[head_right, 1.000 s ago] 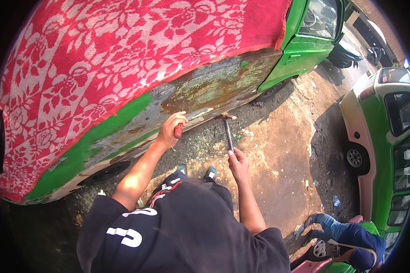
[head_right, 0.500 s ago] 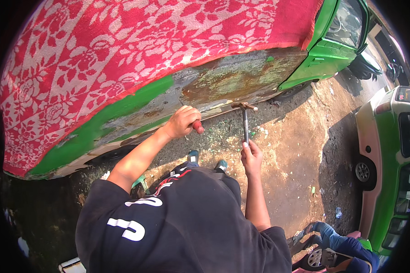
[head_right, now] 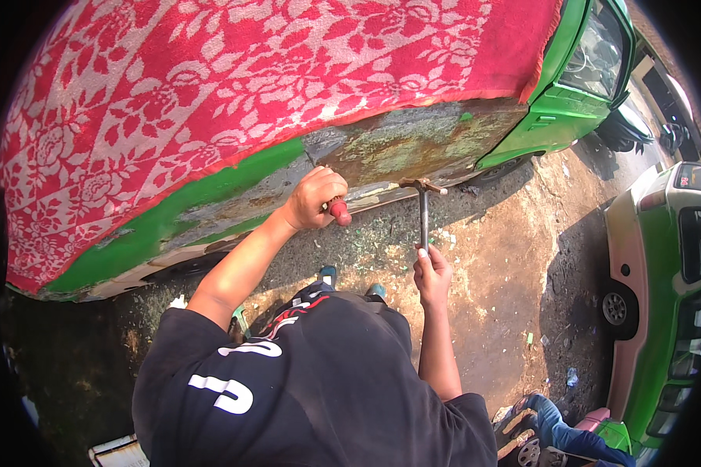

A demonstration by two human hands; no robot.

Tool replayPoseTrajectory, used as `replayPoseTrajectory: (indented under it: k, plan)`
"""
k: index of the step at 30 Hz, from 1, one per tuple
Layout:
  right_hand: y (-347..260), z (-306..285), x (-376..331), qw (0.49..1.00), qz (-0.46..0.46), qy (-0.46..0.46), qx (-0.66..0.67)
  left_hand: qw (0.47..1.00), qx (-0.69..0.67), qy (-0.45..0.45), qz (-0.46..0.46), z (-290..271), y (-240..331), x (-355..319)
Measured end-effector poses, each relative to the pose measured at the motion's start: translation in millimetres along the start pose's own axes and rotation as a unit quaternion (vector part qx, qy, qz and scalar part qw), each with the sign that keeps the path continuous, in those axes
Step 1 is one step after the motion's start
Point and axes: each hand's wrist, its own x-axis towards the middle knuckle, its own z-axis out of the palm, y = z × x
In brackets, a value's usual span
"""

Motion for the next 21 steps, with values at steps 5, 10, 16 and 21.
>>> replayPoseTrajectory:
  k: [5, 10, 16, 21]
  plan:
    - [-4.7, 2.9, -3.4, 1.0, -0.005, 0.0, -0.01, 1.0, -0.006, 0.011, 0.011, -9.3, 5.3, 10.7]
    - [-5.5, 8.7, -3.6, 0.999, -0.015, 0.005, -0.037, 1.0, 0.006, 0.021, 0.01, -17.2, 3.5, 16.8]
    - [-20.2, 28.5, -10.1, 1.0, -0.022, 0.005, -0.021, 0.998, -0.005, 0.055, -0.003, -20.2, -1.3, 28.3]
    - [-59.1, 64.8, -31.1, 0.991, -0.127, -0.02, -0.024, 0.99, 0.005, 0.112, -0.084, -19.6, -10.2, 50.0]
